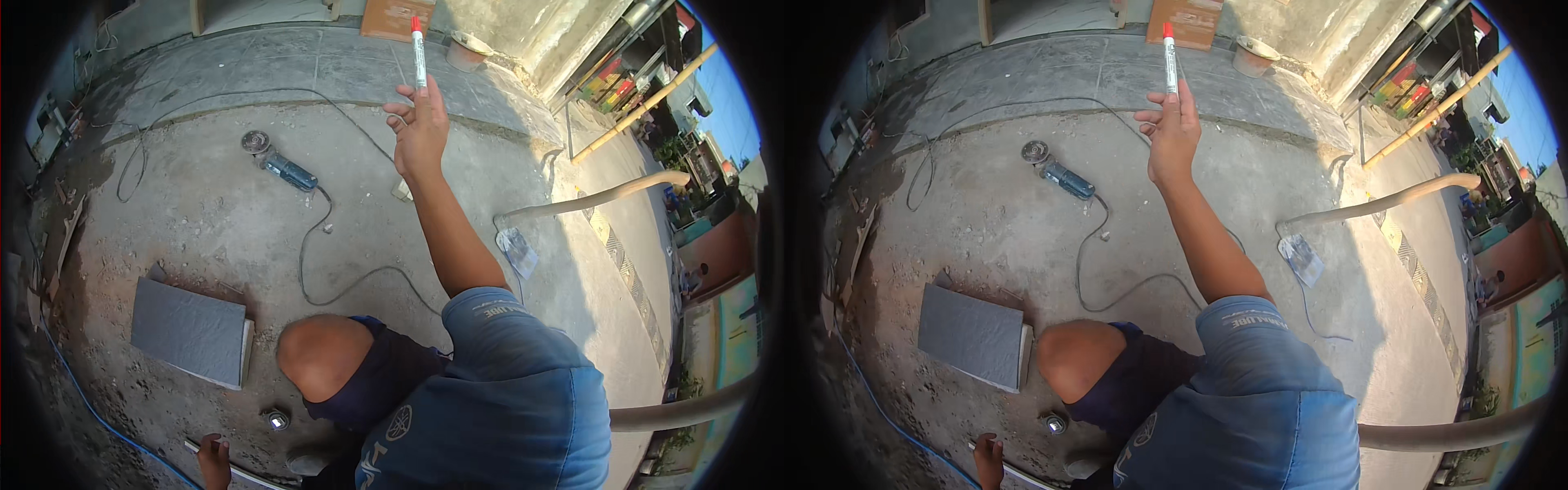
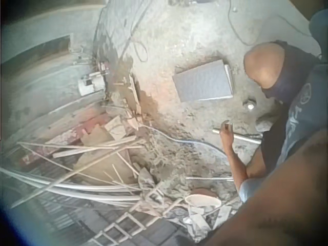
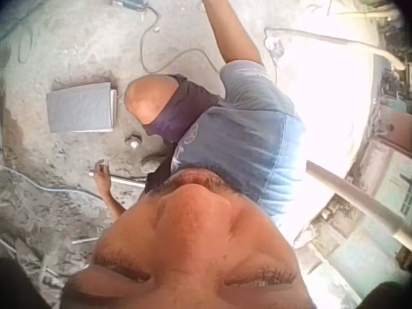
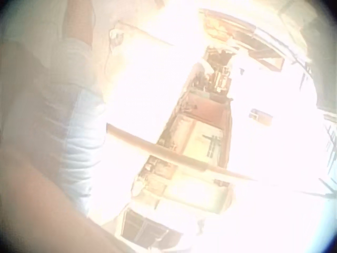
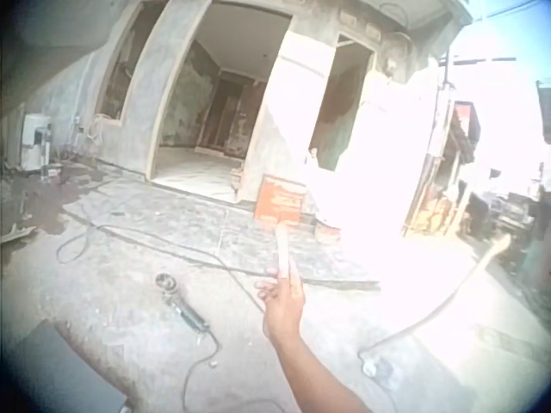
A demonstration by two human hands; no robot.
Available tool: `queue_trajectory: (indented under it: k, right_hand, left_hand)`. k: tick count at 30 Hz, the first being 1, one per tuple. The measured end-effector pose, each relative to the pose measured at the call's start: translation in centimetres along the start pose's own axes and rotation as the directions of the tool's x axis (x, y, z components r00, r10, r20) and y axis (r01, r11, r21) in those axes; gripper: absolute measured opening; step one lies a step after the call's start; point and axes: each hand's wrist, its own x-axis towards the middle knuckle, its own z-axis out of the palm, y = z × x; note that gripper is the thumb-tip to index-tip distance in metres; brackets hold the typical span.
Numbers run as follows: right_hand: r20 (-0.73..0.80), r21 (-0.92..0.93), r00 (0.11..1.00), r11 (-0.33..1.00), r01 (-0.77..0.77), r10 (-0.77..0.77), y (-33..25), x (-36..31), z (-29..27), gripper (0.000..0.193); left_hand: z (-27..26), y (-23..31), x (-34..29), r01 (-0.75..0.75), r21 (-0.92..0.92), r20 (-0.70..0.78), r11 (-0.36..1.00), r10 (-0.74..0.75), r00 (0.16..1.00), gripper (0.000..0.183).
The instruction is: The person measures a rectangular gray tile with a tape measure and marks it with a red marker. They measure both length and width, make multiple marks, and then use a straight edge to draw a line across the tile.
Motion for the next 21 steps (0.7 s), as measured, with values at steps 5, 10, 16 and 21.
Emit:
queue_trajectory:
  k: [5,10,16,21]
  right_hand:
    - [-0.346,-0.199,0.919,0.972,0.123,-0.187,-5.5,3.4,-13.1,0.039]
    - [-0.536,-0.413,0.783,0.907,0.082,-0.315,-6.7,2.8,-21.7,0.038]
    - [-0.634,-0.463,0.704,0.886,-0.013,-0.321,-5.9,1.3,-26.9,0.039]
    - [-0.653,-0.410,0.700,0.912,-0.008,-0.287,-5.1,1.2,-27.4,0.039]
  left_hand:
    - [-0.2,2.8,0.7,-0.044,0.105,0.149,0.994,0.028,0.988,0.025]
    - [-0.5,5.5,1.6,-0.032,0.190,0.155,0.981,0.003,0.988,0.025]
    - [-0.7,5.4,2.1,-0.017,0.227,0.167,0.974,-0.021,0.986,0.025]
    - [-0.8,5.7,1.7,-0.055,0.217,0.149,0.975,0.023,0.989,0.024]
